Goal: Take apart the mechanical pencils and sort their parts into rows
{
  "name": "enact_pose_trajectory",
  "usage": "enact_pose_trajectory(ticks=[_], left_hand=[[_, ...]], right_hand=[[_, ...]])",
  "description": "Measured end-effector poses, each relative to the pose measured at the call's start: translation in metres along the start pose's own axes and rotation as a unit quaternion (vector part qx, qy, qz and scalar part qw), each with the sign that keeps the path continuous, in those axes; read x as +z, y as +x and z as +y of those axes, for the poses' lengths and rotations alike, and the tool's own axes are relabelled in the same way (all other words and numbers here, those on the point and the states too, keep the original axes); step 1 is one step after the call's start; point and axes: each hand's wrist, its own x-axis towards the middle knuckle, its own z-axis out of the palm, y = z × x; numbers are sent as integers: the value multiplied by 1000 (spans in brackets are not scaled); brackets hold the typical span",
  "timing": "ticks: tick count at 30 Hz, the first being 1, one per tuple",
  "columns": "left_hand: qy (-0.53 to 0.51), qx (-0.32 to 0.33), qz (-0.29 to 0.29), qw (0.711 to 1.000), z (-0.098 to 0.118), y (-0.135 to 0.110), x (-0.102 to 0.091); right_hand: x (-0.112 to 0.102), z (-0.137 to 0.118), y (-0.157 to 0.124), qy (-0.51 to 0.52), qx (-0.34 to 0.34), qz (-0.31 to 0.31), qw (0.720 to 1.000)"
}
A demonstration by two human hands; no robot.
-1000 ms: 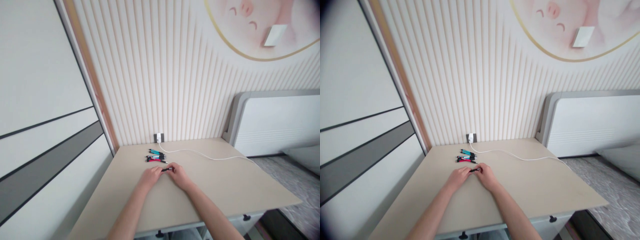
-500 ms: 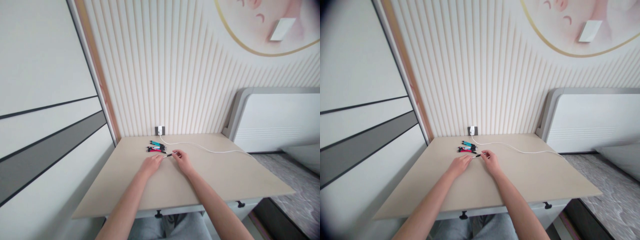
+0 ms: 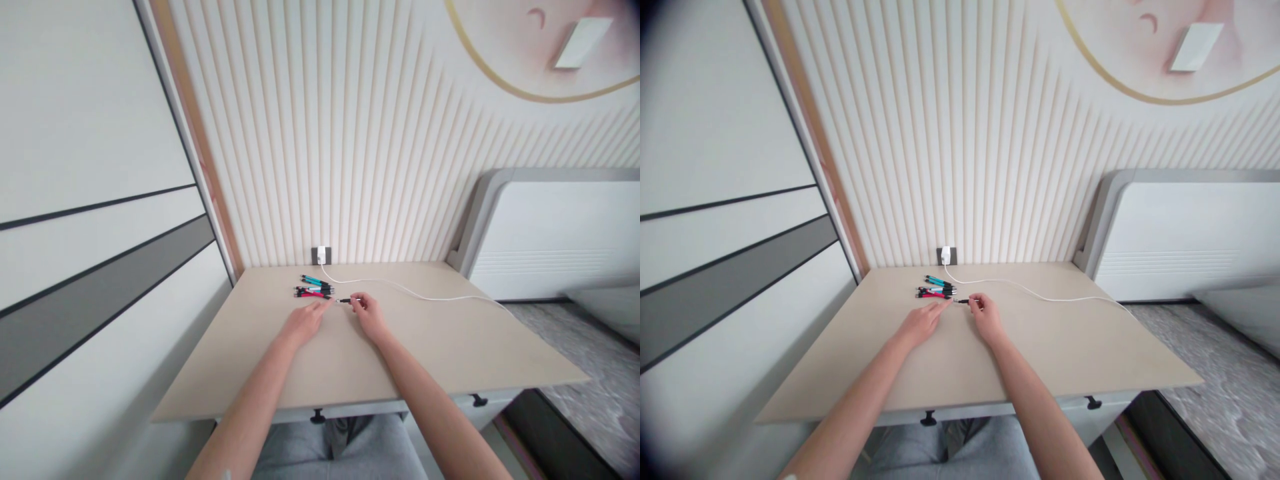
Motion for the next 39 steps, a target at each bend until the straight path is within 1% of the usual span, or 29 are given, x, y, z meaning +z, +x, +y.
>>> enact_pose_trajectory(ticks=[5,8,13,17,28,34,39], left_hand=[[31,10,-18,999,4,0,-3],[43,23,-30,998,5,0,-3],[46,30,-35,998,7,1,-2],[49,31,-34,998,7,1,-2],[38,21,-34,998,6,1,0],[24,-8,-22,999,4,1,1],[10,-33,-9,999,2,0,1]], right_hand=[[-2,-1,-2,-42,-10,1,999],[0,-6,-5,-63,-30,-23,997],[4,-12,-10,-97,-71,-83,989],[5,-12,-11,-118,-81,-97,985],[5,-7,-8,-145,-70,-80,984],[1,-6,-7,-172,-45,-43,983],[-9,0,-3,-201,-8,10,979]])
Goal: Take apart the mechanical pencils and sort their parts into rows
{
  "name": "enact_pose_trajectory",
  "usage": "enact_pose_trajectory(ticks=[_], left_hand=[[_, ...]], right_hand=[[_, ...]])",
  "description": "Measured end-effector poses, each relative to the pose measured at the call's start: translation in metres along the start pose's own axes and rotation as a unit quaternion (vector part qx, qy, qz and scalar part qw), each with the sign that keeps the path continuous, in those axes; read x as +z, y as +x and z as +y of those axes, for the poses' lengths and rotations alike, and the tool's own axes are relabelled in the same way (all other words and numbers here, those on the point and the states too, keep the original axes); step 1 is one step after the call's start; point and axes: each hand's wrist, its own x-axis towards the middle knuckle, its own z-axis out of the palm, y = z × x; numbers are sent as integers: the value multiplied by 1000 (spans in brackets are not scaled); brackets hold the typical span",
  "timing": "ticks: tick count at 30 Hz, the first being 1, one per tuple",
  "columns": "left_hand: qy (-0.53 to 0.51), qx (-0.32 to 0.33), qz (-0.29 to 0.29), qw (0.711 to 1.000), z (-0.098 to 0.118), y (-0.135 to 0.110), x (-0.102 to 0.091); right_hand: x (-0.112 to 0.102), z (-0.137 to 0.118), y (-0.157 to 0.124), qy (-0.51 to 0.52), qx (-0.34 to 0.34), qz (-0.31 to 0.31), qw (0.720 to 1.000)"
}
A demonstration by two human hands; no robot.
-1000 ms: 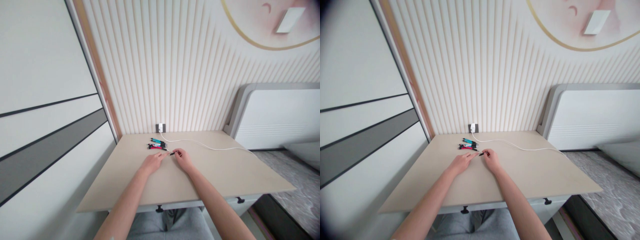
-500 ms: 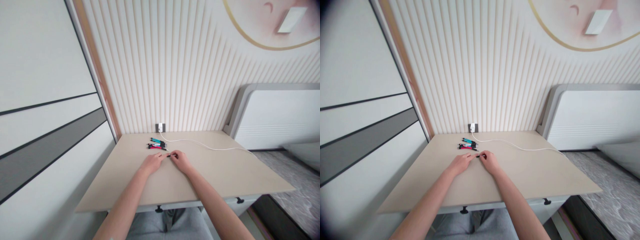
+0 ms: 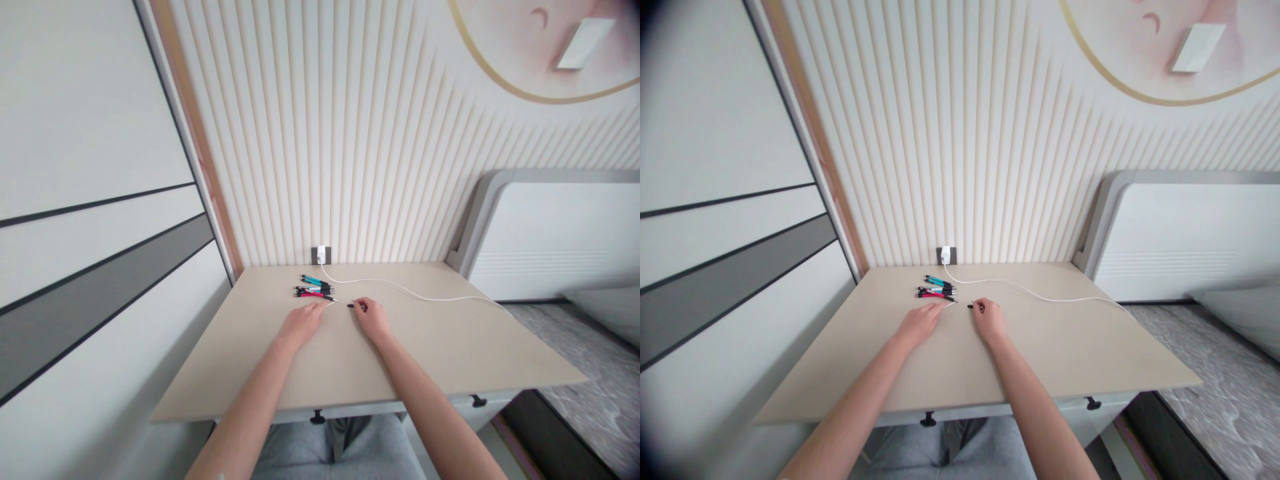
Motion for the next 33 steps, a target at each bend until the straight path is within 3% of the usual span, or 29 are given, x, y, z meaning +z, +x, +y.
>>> enact_pose_trajectory(ticks=[13,20,33], left_hand=[[-7,-41,3,999,1,2,2],[14,-42,-3,999,2,2,2],[5,-10,-11,1000,3,1,3]], right_hand=[[-5,-1,-1,-9,-2,0,1000],[-6,-13,-9,2,-94,-99,991],[-6,-18,-10,-15,-184,-129,974]])
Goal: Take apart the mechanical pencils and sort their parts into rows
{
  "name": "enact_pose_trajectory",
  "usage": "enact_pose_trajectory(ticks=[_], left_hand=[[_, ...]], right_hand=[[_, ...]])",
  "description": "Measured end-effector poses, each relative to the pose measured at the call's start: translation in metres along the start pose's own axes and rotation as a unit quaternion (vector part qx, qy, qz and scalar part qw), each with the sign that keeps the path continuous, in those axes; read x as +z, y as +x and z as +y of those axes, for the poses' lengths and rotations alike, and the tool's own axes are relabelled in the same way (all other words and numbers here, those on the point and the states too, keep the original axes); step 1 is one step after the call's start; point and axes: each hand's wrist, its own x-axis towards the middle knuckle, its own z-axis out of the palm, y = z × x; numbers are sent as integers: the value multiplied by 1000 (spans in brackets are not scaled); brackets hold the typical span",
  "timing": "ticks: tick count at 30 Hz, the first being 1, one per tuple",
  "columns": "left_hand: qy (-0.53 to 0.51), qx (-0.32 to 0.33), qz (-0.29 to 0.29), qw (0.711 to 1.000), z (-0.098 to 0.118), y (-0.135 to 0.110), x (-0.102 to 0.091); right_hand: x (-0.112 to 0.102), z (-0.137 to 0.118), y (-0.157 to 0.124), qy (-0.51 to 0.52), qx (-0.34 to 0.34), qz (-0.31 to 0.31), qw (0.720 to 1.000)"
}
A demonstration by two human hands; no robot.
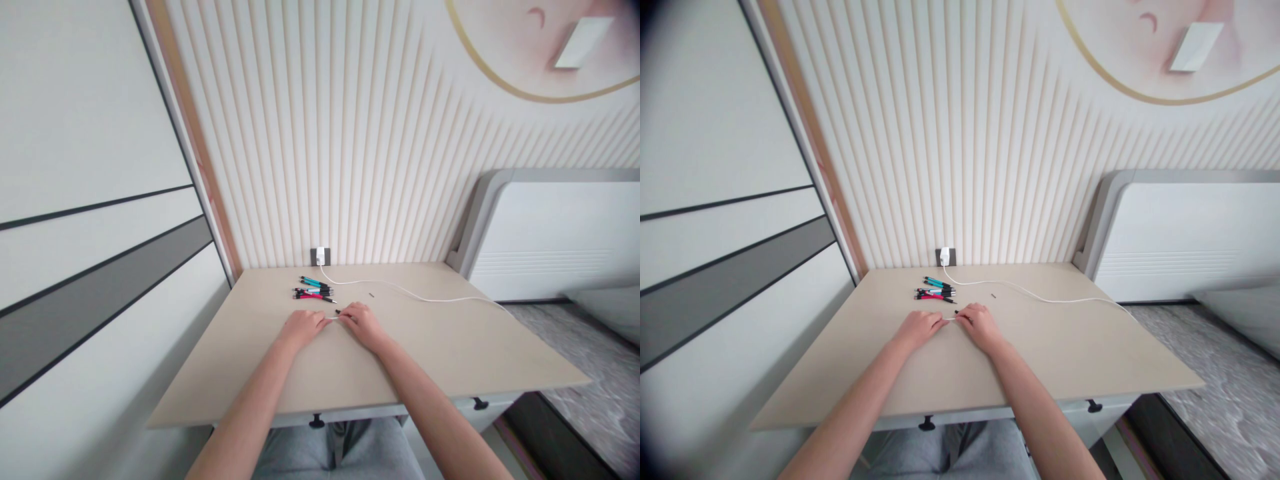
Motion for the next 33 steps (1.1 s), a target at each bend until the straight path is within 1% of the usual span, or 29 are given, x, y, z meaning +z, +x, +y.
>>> enact_pose_trajectory(ticks=[3,6,8,11,14,17,20,26,28,30,33], left_hand=[[2,-27,10,1000,-2,0,0],[5,-45,16,999,-3,1,-1],[6,-45,17,999,-2,2,-1],[3,-48,18,999,-1,2,-2],[-5,-54,17,998,-1,3,-1],[-13,-60,16,998,-2,4,1],[-18,-59,14,998,-3,4,2],[-20,-47,24,998,-2,4,6],[-23,-36,32,999,-2,3,7],[-29,-20,44,998,-4,3,9],[-45,14,65,997,-6,3,10]], right_hand=[[-7,16,6,-30,23,33,999],[-25,45,16,-73,86,102,988],[-37,66,22,-96,124,132,979],[-44,89,27,-115,153,135,972],[-40,98,27,-125,154,122,972],[-34,97,24,-126,145,106,976],[-26,90,21,-119,138,90,979],[3,58,20,-107,134,80,982],[9,49,21,-107,132,81,982],[11,43,22,-104,128,79,983],[5,38,18,-97,113,78,986]])
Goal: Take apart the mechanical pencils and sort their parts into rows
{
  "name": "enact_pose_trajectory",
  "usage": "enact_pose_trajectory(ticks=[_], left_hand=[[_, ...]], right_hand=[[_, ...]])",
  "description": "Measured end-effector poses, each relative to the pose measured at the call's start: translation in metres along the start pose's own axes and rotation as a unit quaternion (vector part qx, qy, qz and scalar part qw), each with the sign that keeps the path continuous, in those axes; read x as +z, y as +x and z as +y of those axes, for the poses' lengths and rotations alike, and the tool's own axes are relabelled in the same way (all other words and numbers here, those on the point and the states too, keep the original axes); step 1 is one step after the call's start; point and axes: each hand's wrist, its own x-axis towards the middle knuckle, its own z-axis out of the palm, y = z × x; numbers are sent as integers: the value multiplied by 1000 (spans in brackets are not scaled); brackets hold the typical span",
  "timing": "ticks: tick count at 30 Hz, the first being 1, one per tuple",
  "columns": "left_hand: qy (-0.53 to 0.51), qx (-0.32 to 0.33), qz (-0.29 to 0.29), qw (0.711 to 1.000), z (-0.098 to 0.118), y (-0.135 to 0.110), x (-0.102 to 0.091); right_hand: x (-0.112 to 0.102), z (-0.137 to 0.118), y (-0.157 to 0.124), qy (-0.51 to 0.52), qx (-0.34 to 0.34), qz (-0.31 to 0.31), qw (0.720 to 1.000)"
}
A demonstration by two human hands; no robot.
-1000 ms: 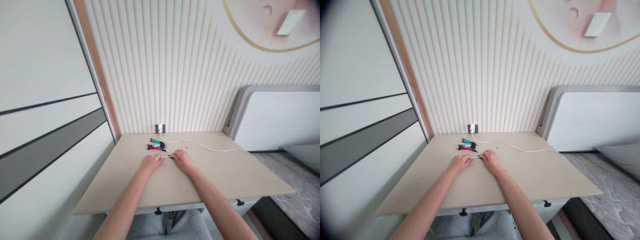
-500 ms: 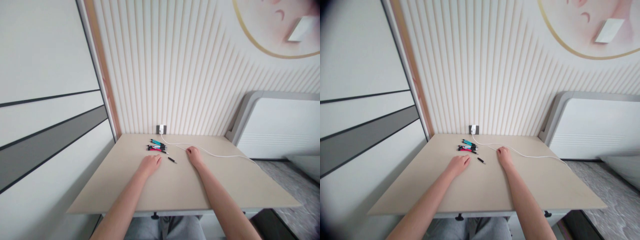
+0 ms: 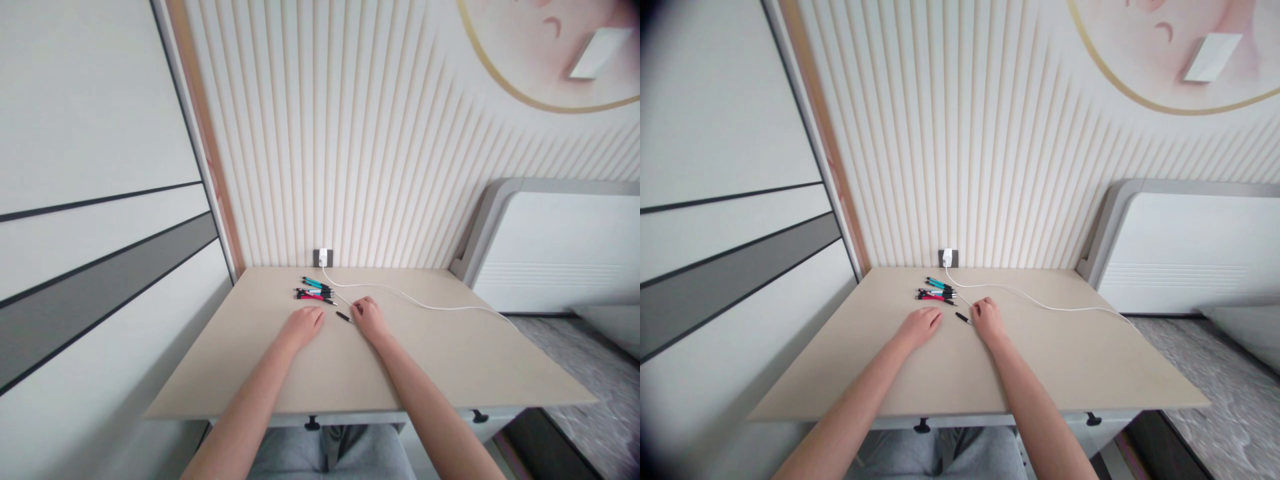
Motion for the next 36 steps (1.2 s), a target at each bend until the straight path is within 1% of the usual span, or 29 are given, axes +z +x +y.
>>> enact_pose_trajectory(ticks=[3,7,12,18,24,27,33,36], left_hand=[[-23,40,20,999,-3,0,1],[-52,79,43,995,-6,2,5],[-71,107,63,990,-9,5,9],[-63,132,74,986,-8,6,8],[-42,146,91,984,-4,5,6],[-32,150,98,983,-3,5,6],[-17,171,107,979,1,6,6],[-12,181,111,977,3,5,5]], right_hand=[[-12,-2,-9,5,-21,-2,1000],[-25,-10,-24,6,-55,-24,998],[-30,-18,-32,-30,-77,-57,995],[-26,-20,-27,-19,-103,-60,993],[-9,-37,-20,8,-148,-66,987],[-5,-43,-20,26,-163,-65,984],[-6,-35,-23,57,-136,-52,988],[-5,-32,-24,74,-133,-56,987]])
